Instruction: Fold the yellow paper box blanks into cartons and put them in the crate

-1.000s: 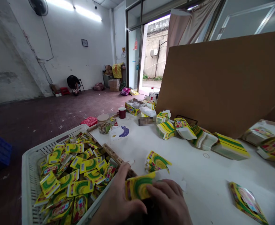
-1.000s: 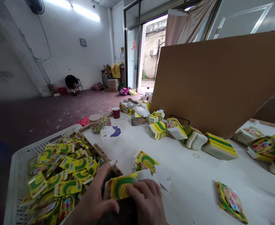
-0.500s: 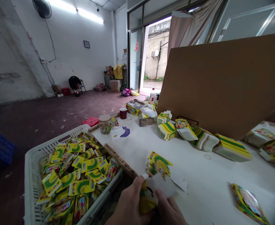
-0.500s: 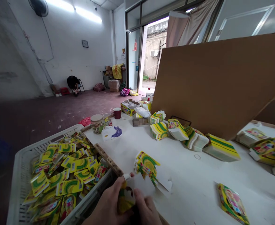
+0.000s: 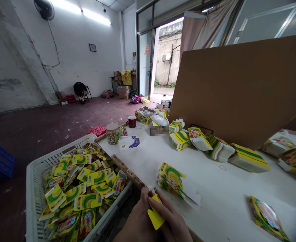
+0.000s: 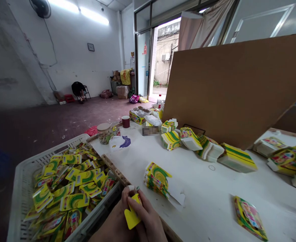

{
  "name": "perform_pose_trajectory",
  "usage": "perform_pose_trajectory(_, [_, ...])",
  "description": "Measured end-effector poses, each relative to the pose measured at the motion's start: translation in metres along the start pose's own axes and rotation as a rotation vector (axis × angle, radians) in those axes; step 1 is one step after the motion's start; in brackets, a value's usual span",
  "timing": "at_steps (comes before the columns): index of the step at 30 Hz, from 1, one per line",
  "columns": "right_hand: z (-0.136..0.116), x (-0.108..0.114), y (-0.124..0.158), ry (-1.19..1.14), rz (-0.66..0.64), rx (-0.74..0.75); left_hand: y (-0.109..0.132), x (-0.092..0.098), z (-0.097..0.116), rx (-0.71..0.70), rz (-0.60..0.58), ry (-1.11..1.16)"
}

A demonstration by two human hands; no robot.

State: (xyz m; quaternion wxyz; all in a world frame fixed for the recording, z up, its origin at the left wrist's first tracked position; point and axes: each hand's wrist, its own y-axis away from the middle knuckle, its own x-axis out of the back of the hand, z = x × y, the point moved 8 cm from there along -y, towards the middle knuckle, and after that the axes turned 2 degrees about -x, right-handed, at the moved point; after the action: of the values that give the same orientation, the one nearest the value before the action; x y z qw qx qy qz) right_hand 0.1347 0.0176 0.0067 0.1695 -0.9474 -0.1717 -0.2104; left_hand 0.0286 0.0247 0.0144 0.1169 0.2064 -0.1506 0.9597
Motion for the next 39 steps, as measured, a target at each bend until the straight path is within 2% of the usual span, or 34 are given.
perform_pose_trajectory(4, [0.01, 0.006, -0.001, 0.099, 0.093, 0.011, 0.0, 0.01, -0.006, 0.142, 0.023, -0.098])
perform_pose_trajectory(9, [0.015, 0.004, -0.001, 0.143, -0.078, -0.04, -0.001, 0.024, -0.001, 0.154, -0.035, -0.072])
perform_pose_trajectory(13, [0.007, 0.011, -0.003, 0.067, -0.134, -0.096, -0.001, 0.024, 0.001, 0.12, -0.083, -0.025])
perform_pose_trajectory(17, [0.009, 0.014, -0.005, -0.034, 0.022, -0.179, 0.0, 0.02, 0.004, 0.088, -0.057, -0.046])
perform_pose_trajectory(19, [0.014, 0.014, -0.007, -0.109, 0.099, -0.188, -0.002, 0.025, 0.0, 0.107, -0.002, 0.045])
perform_pose_trajectory(20, [0.019, 0.016, -0.008, -0.125, 0.135, -0.199, -0.003, 0.035, -0.004, 0.129, 0.083, 0.136])
perform_pose_trajectory(21, [0.025, 0.022, -0.009, -0.11, 0.183, -0.22, -0.004, 0.053, -0.009, 0.154, 0.225, 0.253])
perform_pose_trajectory(22, [0.033, 0.033, -0.01, -0.058, 0.251, -0.251, -0.002, 0.076, -0.018, 0.18, 0.428, 0.4])
perform_pose_trajectory(24, [0.049, 0.061, -0.011, 0.155, 0.419, -0.326, 0.015, 0.125, -0.042, 0.227, 0.942, 0.695])
perform_pose_trajectory(25, [0.055, 0.075, -0.012, 0.293, 0.488, -0.361, 0.023, 0.14, -0.054, 0.246, 1.137, 0.851])
perform_pose_trajectory(27, [0.065, 0.093, -0.016, 0.545, 0.529, -0.415, 0.026, 0.158, -0.068, 0.297, 1.232, 0.932])
perform_pose_trajectory(28, [0.069, 0.096, -0.019, 0.629, 0.522, -0.435, 0.025, 0.159, -0.073, 0.327, 1.226, 0.959])
perform_pose_trajectory(30, [0.074, 0.097, -0.023, 0.7, 0.494, -0.45, 0.023, 0.15, -0.08, 0.393, 1.144, 0.994])
perform_pose_trajectory(34, [0.073, 0.091, -0.026, 0.688, 0.5, -0.442, 0.019, 0.103, -0.087, 0.497, 0.936, 1.043])
perform_pose_trajectory(39, [0.063, 0.09, -0.02, 0.58, 0.538, -0.469, 0.01, 0.045, -0.082, 0.463, 0.595, 0.946])
